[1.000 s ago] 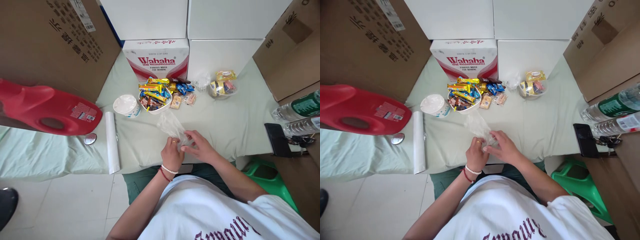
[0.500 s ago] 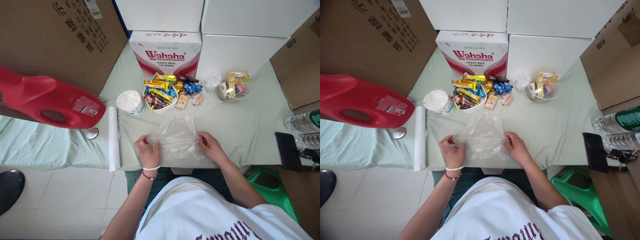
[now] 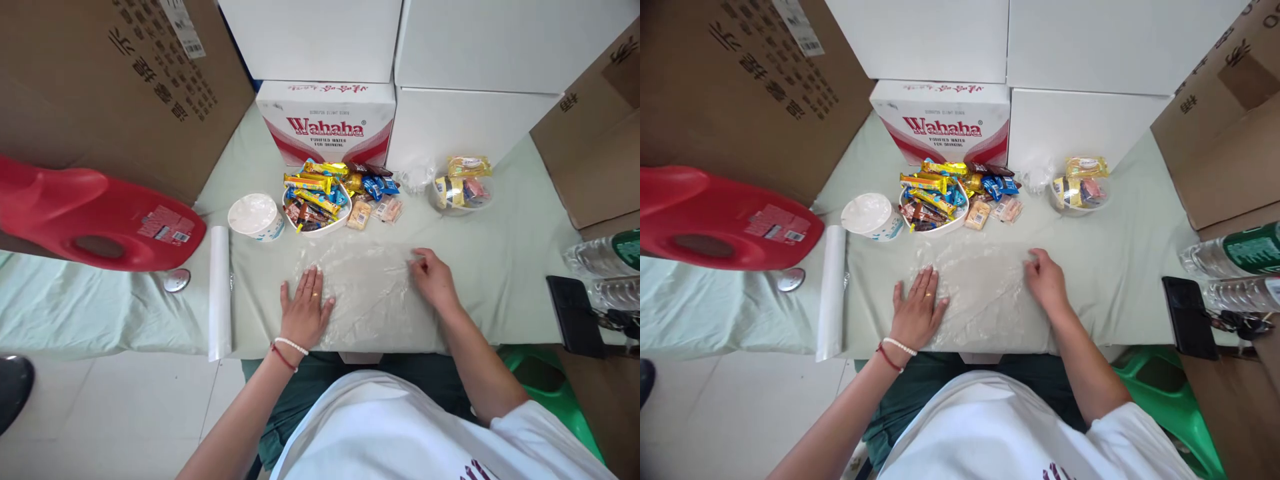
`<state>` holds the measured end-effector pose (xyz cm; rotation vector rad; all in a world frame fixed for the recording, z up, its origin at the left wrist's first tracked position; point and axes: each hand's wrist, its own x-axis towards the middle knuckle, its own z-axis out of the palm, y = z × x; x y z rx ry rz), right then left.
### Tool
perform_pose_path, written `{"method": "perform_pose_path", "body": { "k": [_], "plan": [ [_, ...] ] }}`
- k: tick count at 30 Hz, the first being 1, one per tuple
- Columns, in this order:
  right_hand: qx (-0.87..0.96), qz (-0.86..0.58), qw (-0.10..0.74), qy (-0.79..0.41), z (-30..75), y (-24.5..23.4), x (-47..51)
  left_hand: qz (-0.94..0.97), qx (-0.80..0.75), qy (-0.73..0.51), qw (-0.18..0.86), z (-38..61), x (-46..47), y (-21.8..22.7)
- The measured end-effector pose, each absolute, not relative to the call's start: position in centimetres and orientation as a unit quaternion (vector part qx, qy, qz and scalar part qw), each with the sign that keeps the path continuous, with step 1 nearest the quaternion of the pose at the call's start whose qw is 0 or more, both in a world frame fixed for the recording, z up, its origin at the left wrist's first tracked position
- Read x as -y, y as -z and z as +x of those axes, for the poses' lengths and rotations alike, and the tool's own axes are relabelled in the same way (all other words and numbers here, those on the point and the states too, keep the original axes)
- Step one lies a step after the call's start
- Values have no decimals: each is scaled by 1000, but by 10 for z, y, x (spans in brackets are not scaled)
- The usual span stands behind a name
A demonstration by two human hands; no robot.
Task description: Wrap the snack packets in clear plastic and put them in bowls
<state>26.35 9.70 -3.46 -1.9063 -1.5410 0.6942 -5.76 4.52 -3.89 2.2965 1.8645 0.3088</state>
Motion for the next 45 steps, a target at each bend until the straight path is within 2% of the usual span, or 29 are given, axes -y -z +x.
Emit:
{"method": "perform_pose_path", "body": {
  "k": [4,9,13,17,20,24,27,31,34,36,39,41,43,45],
  "plan": [
    [621,-724,240,-179,297,17,-117,776,-618,-96,74,-61,-24,43],
    [807,-550,160,-142,241,-8,-199,777,-615,-111,76,-57,-20,42],
    [884,-440,57,-146,190,-8,-256,772,-621,-114,72,-56,-22,42],
    [883,-455,8,-112,186,-9,-262,766,-630,-110,72,-54,-22,42],
    [862,-500,37,-69,208,-26,-243,765,-631,-109,72,-52,-21,42],
    [857,-490,156,-28,231,-68,-200,765,-631,-106,70,-51,-21,42],
    [901,-403,136,-78,217,-86,-160,765,-631,-108,67,-51,-21,42],
    [921,-365,15,-136,172,-62,-117,761,-634,-115,71,-51,-21,42],
    [903,-399,-19,-156,156,-27,-101,757,-633,-131,90,-53,-21,44],
    [888,-421,28,-181,163,-12,-93,749,-636,-155,103,-58,-22,47],
    [865,-420,173,-213,191,-6,-73,738,-630,-211,120,-73,-20,49],
    [863,-386,228,-232,212,-7,-51,745,-599,-259,137,-86,-15,46],
    [877,-356,211,-245,230,-4,-24,775,-536,-289,167,-99,-8,40],
    [882,-365,179,-239,244,5,0,823,-461,-265,199,-111,1,35]
  ]
}}
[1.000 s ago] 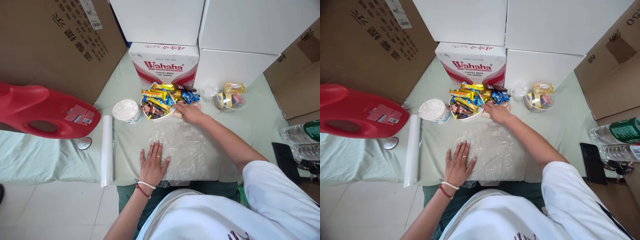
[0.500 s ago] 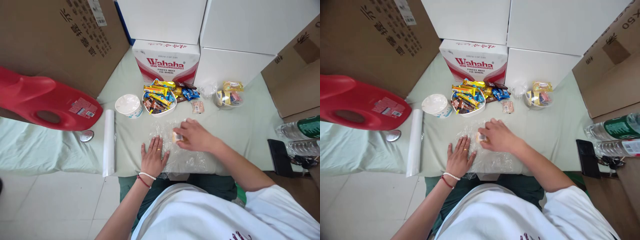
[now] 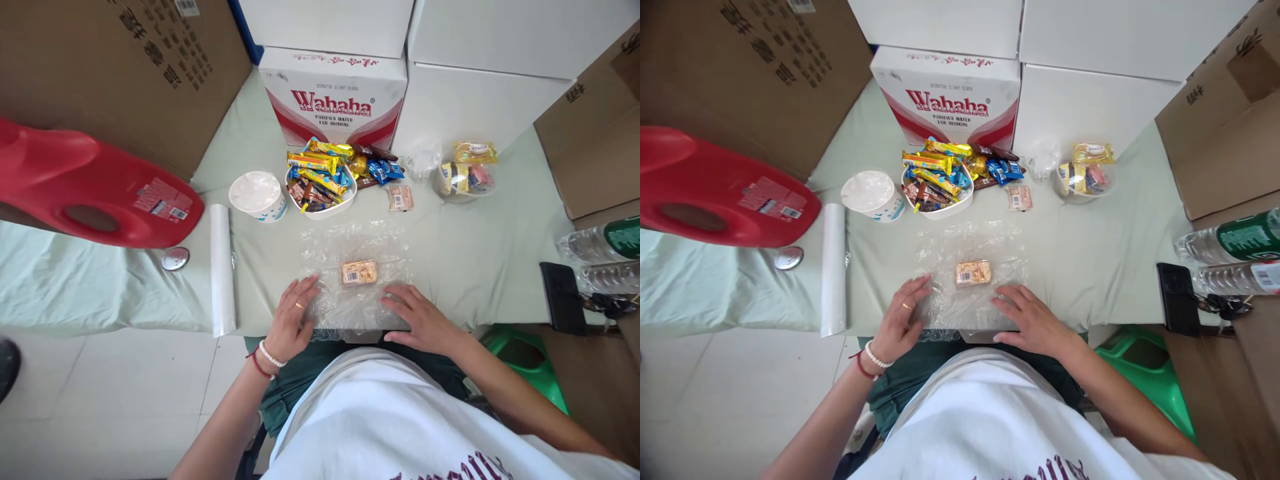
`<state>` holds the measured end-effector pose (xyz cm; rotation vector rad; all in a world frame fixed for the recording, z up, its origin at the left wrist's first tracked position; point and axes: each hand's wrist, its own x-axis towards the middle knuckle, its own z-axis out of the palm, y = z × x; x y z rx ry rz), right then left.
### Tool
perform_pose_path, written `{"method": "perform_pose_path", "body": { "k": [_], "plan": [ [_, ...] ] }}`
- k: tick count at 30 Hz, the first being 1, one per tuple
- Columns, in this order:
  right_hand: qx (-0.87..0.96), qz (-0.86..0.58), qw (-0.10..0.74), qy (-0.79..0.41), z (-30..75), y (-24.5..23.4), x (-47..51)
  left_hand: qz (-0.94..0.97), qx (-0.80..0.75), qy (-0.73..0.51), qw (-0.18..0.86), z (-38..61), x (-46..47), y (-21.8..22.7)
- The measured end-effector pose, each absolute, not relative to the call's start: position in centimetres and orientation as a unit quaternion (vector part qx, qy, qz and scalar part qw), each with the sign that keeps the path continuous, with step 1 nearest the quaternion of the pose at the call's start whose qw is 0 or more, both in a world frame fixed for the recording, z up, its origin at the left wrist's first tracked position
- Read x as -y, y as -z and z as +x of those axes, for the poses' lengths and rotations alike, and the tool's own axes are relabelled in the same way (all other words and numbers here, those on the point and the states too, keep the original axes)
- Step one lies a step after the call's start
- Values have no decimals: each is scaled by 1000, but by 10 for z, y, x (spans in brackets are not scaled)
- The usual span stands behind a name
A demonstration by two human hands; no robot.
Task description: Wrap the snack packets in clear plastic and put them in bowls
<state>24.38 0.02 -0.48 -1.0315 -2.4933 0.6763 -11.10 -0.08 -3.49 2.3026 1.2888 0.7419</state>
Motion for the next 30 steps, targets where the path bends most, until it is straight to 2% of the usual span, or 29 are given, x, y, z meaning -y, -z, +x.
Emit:
{"method": "perform_pose_path", "body": {
  "k": [3,5,8,11,14,16,18,21,23,25,27,30],
  "plan": [
    [859,-413,210,-218,254,20,20,873,-399,-197,201,-121,13,33],
    [845,-420,248,-220,256,23,19,870,-402,-214,189,-122,16,35],
    [839,-397,259,-269,253,9,-1,829,-436,-276,216,-120,5,34],
    [825,-408,233,-315,250,-15,-40,770,-505,-285,265,-114,-27,27],
    [811,-492,134,-286,248,-30,-90,707,-615,-229,261,-109,-71,20],
    [809,-542,43,-224,243,-34,-123,681,-670,-196,224,-108,-91,16],
    [816,-554,2,-163,234,-34,-149,661,-701,-223,152,-109,-96,12],
    [844,-516,22,-146,211,-26,-173,617,-712,-335,10,-104,-69,2],
    [857,-489,32,-158,192,-18,-181,615,-685,-388,-33,-92,-40,-4],
    [859,-486,28,-161,173,-10,-188,698,-613,-369,42,-74,-14,-5],
    [846,-506,12,-170,160,-7,-195,775,-549,-288,121,-52,-3,-1],
    [829,-505,1,-242,153,-13,-199,805,-543,-193,143,-28,-10,11]
  ]
}}
